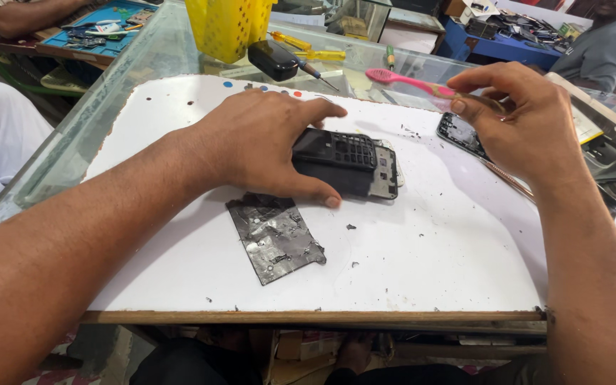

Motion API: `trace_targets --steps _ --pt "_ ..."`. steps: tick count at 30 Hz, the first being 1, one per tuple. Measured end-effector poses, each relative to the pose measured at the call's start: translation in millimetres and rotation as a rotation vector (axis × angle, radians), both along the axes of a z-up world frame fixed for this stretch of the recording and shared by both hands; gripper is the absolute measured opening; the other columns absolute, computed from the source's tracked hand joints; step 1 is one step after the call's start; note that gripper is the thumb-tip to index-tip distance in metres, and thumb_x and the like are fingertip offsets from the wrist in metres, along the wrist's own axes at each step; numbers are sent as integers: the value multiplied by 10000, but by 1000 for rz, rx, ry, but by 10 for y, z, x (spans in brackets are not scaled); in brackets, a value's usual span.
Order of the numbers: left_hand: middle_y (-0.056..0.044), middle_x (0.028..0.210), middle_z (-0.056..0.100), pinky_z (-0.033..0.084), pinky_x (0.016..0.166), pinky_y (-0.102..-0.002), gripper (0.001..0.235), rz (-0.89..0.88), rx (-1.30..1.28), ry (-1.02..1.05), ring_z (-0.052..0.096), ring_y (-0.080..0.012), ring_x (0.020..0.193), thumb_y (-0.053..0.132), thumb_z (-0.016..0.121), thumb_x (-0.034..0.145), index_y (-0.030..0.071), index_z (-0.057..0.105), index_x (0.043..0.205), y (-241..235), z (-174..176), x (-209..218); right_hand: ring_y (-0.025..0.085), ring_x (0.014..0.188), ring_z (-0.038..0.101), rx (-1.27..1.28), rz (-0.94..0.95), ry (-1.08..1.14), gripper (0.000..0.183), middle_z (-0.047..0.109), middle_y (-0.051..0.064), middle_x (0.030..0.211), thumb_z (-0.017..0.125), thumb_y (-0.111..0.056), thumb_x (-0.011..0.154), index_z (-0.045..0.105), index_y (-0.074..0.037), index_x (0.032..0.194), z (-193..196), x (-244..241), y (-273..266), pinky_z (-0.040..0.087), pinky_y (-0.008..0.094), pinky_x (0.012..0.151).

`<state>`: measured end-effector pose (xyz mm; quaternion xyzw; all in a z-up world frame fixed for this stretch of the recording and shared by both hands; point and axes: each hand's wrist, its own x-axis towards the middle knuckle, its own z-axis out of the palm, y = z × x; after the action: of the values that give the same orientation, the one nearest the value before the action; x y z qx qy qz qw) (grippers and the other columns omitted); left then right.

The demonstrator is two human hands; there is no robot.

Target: The person cleans a disassembled mobile phone using a pink toothbrush and a small tube of adhesive. They scrub the phone's internal frame and keypad area, then apply adhesive to a small component before continuing to clean the device.

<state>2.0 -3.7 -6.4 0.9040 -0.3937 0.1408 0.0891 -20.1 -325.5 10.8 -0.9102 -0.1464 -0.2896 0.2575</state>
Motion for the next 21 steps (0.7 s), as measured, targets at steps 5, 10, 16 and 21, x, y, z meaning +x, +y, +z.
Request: trace_targets --steps 5,10,16,21 --pt "-94 990 758 589 877 -417 933 106 -113 117 758 -244 918 828 675 706 211 572 1399 -20 90 -32 90 828 620 21 25 98 226 728 9 966 809 -158 957 763 -140 1178 62 8 -29 503 257 721" --pt "-111 940 743 590 833 -442 898 295 -25 80 742 -275 925 855 626 773 221 577 1406 -37 139 -80 109 768 597 -88 -189 223 194 724 30 895 812 -167 951 791 -159 1144 114 -10 -92 493 265 678" --pt "-127 993 733 585 798 -451 893 109 70 29 722 -302 929 797 703 715 189 596 1362 -115 129 -178 11 836 596 311 95 50 174 687 -69 951 677 -158 986 690 -119 1155 164 34 -251 471 173 731" --pt "-102 1013 755 544 910 -434 797 120 131 -4 726 -258 959 658 680 791 197 555 1429 -126 93 -99 56 844 577 343 -13 14 212 665 -40 936 798 -164 1002 723 -91 1186 165 94 -335 472 220 752"
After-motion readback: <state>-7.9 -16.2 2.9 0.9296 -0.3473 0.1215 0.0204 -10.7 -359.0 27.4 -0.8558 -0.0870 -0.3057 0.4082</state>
